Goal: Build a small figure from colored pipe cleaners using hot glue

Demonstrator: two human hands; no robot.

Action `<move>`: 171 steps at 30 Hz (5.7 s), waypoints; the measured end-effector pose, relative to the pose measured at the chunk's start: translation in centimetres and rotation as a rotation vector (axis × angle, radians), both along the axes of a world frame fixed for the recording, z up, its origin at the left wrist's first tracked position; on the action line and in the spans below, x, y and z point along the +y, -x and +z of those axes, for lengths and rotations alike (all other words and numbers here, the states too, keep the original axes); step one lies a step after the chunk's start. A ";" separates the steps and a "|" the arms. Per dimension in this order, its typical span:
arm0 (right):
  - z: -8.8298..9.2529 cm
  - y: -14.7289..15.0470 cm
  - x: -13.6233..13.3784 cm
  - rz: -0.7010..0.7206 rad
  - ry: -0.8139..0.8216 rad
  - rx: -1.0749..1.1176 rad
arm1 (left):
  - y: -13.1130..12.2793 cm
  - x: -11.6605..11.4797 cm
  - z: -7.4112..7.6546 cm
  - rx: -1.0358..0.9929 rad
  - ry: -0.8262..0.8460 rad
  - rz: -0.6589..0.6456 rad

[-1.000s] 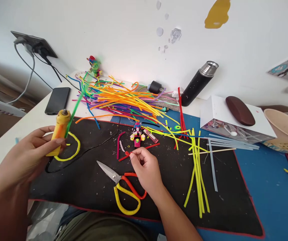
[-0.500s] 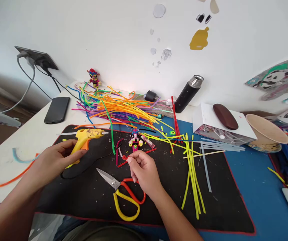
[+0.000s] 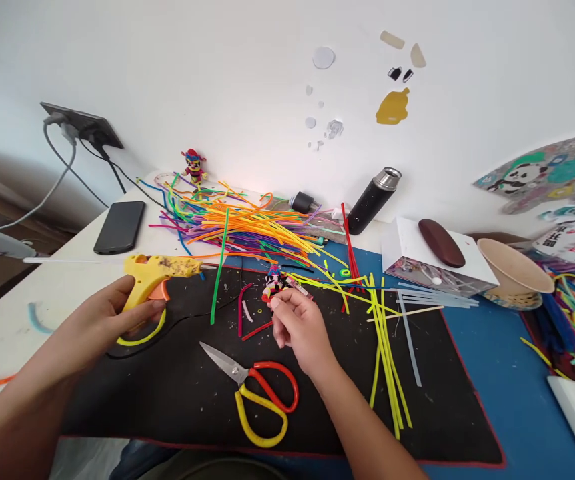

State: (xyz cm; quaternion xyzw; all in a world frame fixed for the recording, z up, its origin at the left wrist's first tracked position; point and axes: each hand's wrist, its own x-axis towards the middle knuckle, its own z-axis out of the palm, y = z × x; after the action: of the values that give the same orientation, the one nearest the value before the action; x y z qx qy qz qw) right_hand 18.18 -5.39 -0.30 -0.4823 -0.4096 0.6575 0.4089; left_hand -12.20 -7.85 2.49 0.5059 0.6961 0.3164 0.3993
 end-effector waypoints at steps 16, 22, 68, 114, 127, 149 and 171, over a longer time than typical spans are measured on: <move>-0.7 1.3 -0.4 0.087 0.026 -0.007 | -0.2 -0.2 -1.4 -0.321 0.057 0.020; -0.2 2.2 0.0 0.134 0.052 -0.039 | -0.8 -0.7 -1.3 -0.397 0.046 0.051; 4.5 8.6 11.9 -0.237 -0.342 -0.126 | -0.3 -2.9 -3.0 -0.639 0.096 0.107; -4.0 -1.6 -0.6 -0.139 -0.105 -0.170 | -9.6 -1.0 -3.0 -0.292 0.103 -0.268; -3.9 -2.4 -0.7 -0.173 -0.110 -0.119 | -7.7 -1.3 -5.1 0.073 -0.051 -0.386; -4.1 -2.1 -1.1 -0.146 -0.153 -0.195 | -8.8 -1.2 -4.4 0.266 -0.349 -0.449; -4.1 -1.7 -1.0 -0.162 -0.149 -0.163 | -9.3 -1.0 -3.6 0.280 -0.465 -0.481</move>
State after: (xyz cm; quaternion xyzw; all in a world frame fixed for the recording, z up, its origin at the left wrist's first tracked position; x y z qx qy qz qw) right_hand 19.91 -6.43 -4.41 -0.5340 -0.4490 0.5488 0.4606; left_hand -2.94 -8.83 -1.08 0.7709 0.5144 0.2908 0.2376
